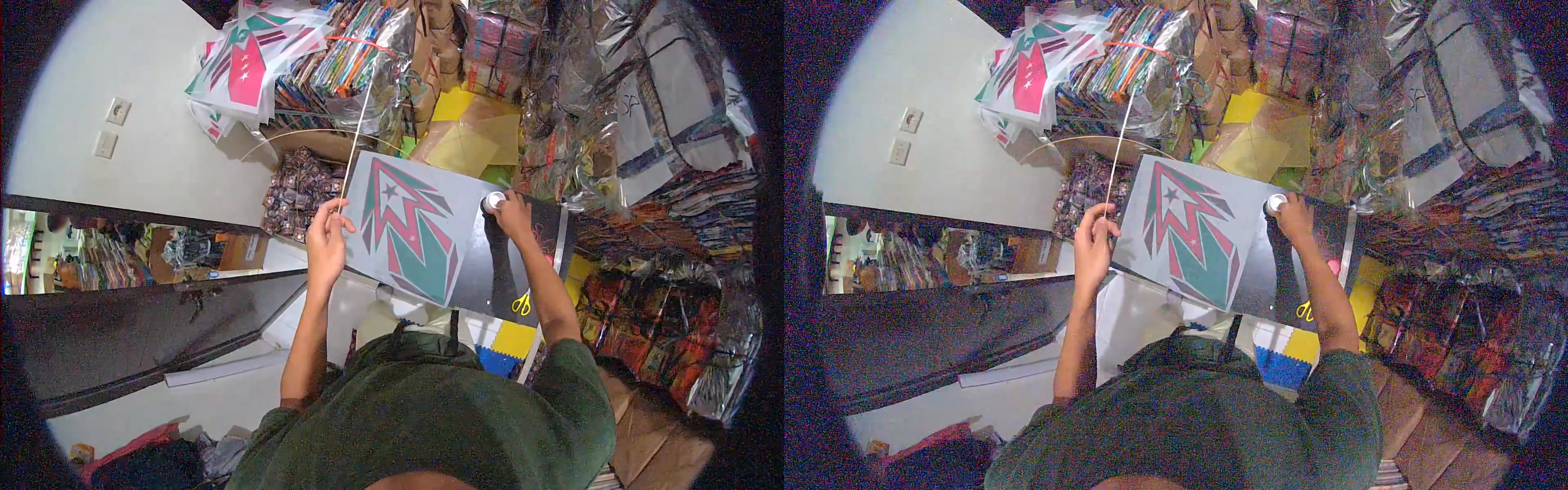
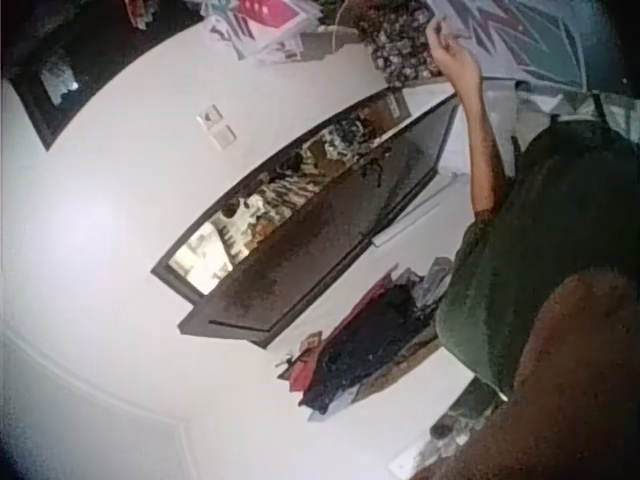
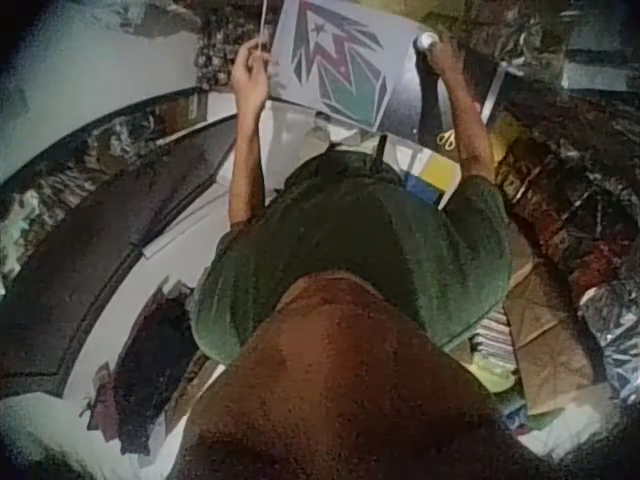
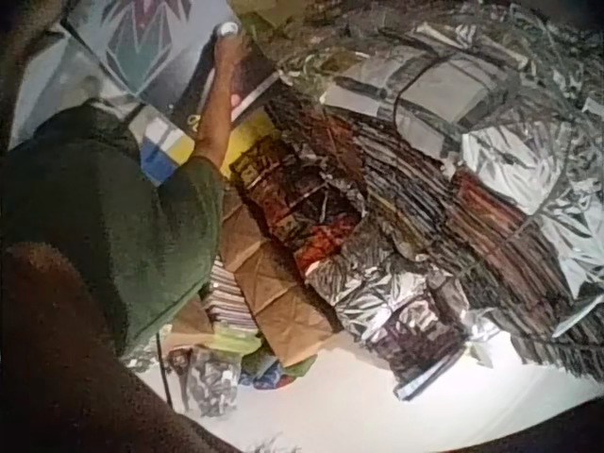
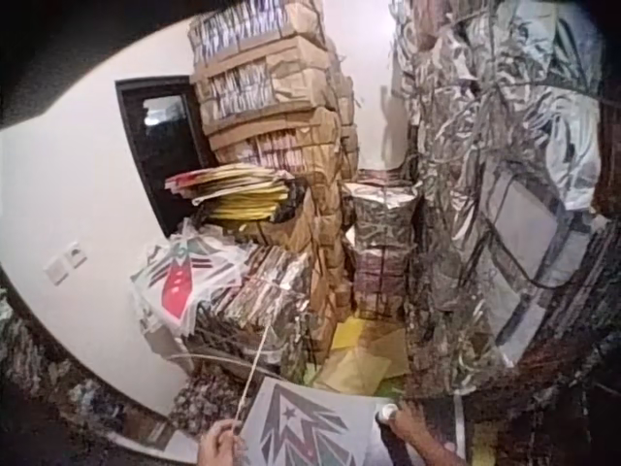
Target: The person assembles a kite by inserting a thin white rod into a sleeve on the kite's surface. They use a small bottle of glue to secure the rod in place and then adjust the rod's position to ensure it is straight and properly aligned.
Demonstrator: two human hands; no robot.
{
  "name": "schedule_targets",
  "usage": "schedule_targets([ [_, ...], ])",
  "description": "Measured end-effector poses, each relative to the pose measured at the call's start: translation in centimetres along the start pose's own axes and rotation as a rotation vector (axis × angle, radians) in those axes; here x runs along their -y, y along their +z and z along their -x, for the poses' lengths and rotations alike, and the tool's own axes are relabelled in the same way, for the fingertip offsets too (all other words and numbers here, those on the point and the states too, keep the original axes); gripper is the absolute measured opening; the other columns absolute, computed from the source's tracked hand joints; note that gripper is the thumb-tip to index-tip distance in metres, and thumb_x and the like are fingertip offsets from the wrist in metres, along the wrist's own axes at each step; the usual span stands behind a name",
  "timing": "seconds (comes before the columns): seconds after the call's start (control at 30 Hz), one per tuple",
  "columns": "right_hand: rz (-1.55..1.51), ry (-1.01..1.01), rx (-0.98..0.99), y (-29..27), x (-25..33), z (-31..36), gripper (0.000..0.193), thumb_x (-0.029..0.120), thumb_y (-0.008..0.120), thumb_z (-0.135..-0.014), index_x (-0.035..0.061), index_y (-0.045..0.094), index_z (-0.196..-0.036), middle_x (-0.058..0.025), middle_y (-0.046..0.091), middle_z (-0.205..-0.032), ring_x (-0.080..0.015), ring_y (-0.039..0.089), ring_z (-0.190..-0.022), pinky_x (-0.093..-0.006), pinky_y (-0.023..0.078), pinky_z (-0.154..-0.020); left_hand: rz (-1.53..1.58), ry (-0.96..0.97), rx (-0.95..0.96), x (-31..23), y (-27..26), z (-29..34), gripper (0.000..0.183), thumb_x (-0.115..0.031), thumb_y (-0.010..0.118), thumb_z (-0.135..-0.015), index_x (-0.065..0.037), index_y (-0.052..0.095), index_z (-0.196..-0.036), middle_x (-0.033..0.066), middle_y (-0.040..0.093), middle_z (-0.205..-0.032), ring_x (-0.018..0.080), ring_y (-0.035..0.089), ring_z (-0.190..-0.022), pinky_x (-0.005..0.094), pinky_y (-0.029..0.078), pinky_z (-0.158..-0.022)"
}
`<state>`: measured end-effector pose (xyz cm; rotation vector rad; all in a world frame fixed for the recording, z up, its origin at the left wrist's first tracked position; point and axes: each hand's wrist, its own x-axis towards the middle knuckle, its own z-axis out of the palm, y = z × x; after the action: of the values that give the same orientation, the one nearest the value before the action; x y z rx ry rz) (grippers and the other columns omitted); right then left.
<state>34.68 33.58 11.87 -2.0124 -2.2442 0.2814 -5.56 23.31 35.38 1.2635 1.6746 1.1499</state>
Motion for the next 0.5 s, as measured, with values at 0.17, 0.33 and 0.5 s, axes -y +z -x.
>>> schedule_targets([
  [0.17, -0.099, 0.011, -0.116, -3.2, 1.8, 0.5, 0.025, 0.027, 0.078, -0.082, 0.0120, 0.075, -0.102, -0.0087, 0.061, -0.120, -0.0315, 0.059, -0.114, -0.0520, 0.049, -0.095, -0.030, 0.006, -0.003, 0.0, -1.6, -0.5, 0.025, -0.009, 0.044, -0.104, -0.004, 0.063, -0.119, -0.0007, 0.063, -0.080, 0.0022, 0.044, -0.063, 0.0219, 0.036, -0.059],
  [0.33, -0.463, 0.016, -0.573, -12.6, 8.0, 1.6, 0.020, 0.019, 0.075, -0.087, 0.0082, 0.073, -0.103, -0.0123, 0.062, -0.111, -0.0329, 0.060, -0.104, -0.0439, 0.049, -0.093, -0.023, 0.092, 0.079, 0.7, -3.4, -1.4, 0.023, -0.009, 0.046, -0.104, -0.003, 0.064, -0.117, 0.0008, 0.067, -0.083, 0.0025, 0.044, -0.060, 0.0221, 0.036, -0.057],
  [0.5, -0.629, 0.013, -0.692, -26.0, 18.9, 6.1, 0.027, 0.010, 0.071, -0.090, 0.0106, 0.074, -0.117, -0.0086, 0.058, -0.089, -0.0169, 0.055, -0.071, -0.0302, 0.047, -0.064, 0.040, 0.072, 0.173, 0.2, -4.6, -1.9, 0.023, -0.019, 0.047, -0.107, -0.006, 0.063, -0.116, 0.0002, 0.067, -0.080, 0.0005, 0.038, -0.051, 0.0205, 0.029, -0.046],
])
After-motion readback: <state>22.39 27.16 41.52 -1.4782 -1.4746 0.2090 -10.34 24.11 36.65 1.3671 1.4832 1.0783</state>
